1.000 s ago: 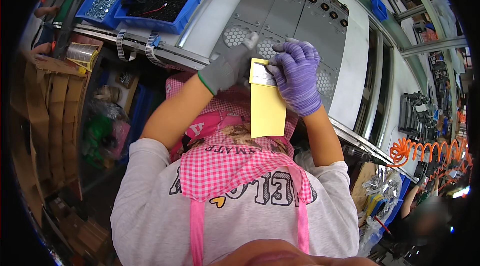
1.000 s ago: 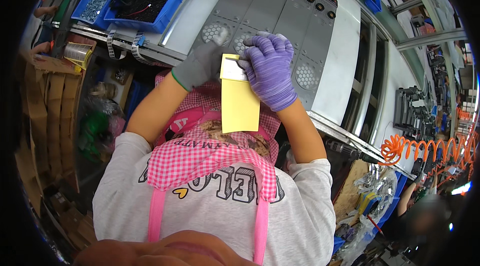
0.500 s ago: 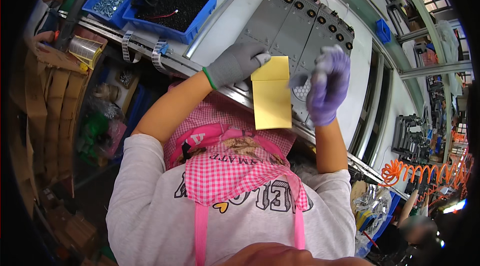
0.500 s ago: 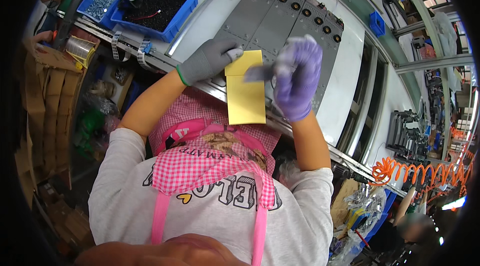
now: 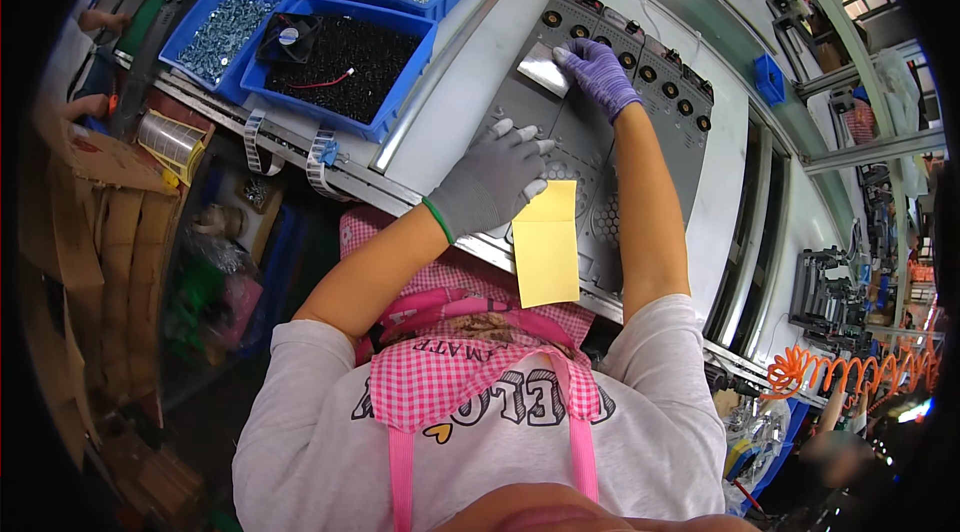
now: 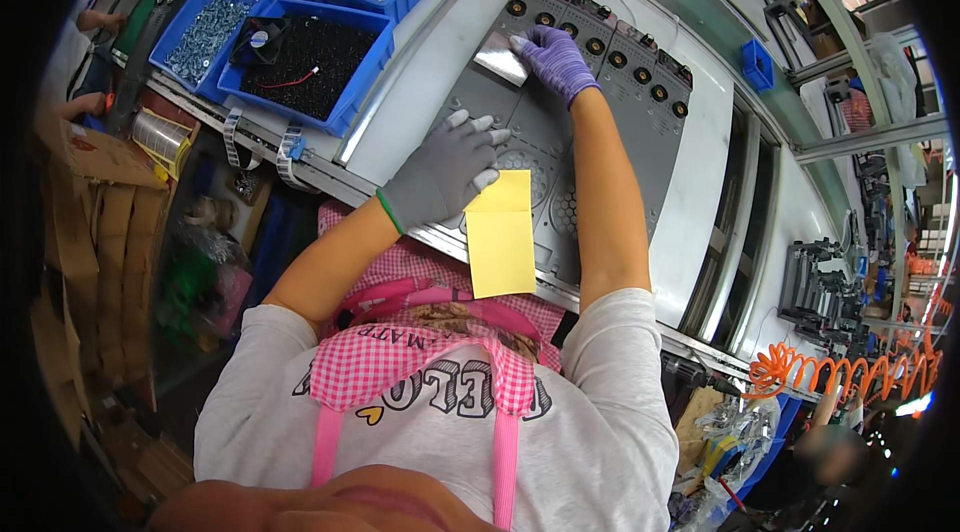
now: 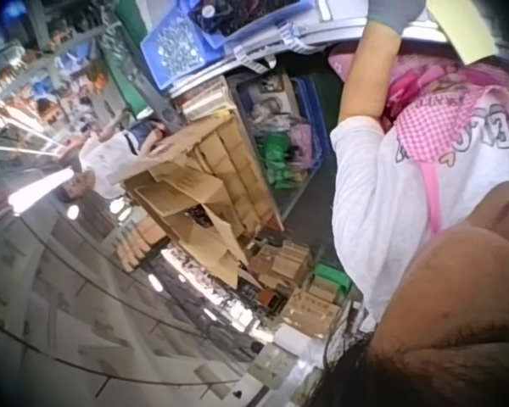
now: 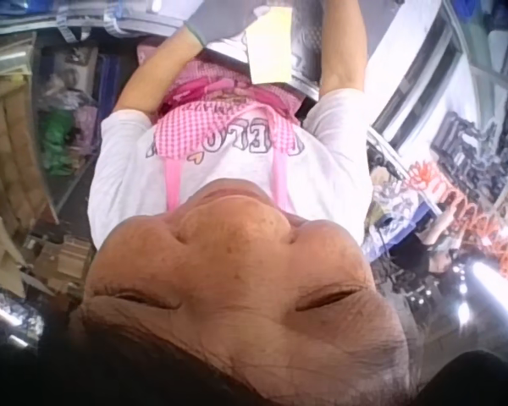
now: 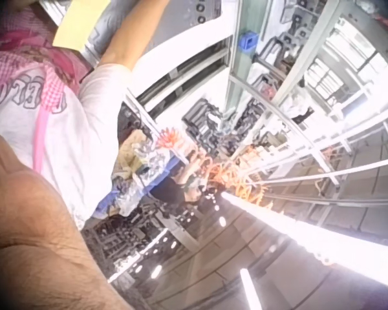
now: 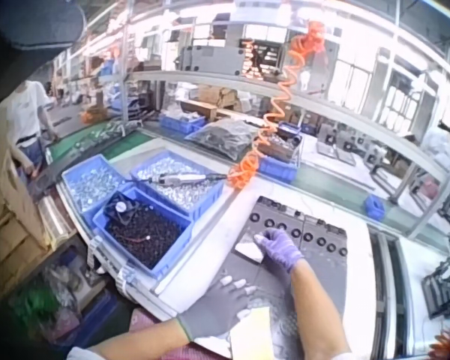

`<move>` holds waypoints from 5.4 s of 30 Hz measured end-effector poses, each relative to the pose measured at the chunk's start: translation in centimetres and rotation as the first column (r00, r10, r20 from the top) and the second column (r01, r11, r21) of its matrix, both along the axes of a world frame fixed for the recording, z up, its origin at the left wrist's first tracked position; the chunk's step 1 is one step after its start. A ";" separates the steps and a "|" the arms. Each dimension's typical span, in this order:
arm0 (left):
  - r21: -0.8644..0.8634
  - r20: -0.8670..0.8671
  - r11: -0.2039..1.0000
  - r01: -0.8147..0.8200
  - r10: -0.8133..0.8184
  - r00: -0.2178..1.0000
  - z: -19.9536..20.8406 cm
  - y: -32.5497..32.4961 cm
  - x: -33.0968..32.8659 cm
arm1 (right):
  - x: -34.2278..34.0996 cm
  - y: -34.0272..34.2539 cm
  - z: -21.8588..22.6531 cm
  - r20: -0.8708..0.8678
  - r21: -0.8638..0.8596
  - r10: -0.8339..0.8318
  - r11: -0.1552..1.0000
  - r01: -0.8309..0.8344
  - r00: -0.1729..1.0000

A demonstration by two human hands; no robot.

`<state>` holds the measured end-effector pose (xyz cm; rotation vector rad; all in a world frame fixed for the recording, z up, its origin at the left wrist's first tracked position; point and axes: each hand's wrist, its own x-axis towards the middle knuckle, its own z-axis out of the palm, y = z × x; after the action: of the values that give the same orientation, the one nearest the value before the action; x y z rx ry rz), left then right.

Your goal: Assembling and labeling electronic components for power supply units at a workstation.

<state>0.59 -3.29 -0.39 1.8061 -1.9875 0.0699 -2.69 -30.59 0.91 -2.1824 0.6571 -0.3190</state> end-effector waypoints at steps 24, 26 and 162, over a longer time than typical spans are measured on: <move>0.054 -0.006 0.999 0.002 -0.002 1.000 1.0 0.0 0.3 | 0.1 0.4 -0.5 -0.051 -0.070 0.050 0.996 -0.053 0.997; 0.032 -0.004 0.999 0.007 -0.007 1.000 1.1 0.0 0.4 | 0.1 0.3 -0.5 -0.058 -0.065 0.044 0.997 -0.048 0.997; -0.056 -0.974 0.997 0.044 -0.064 0.217 0.7 -8.0 -0.1 | -13.9 9.1 -0.3 0.467 0.472 -0.357 0.875 0.113 0.809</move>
<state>0.53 -11.26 0.29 1.1434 -1.0152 -0.8955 -16.58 -21.50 0.61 -1.4824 0.6061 -0.8187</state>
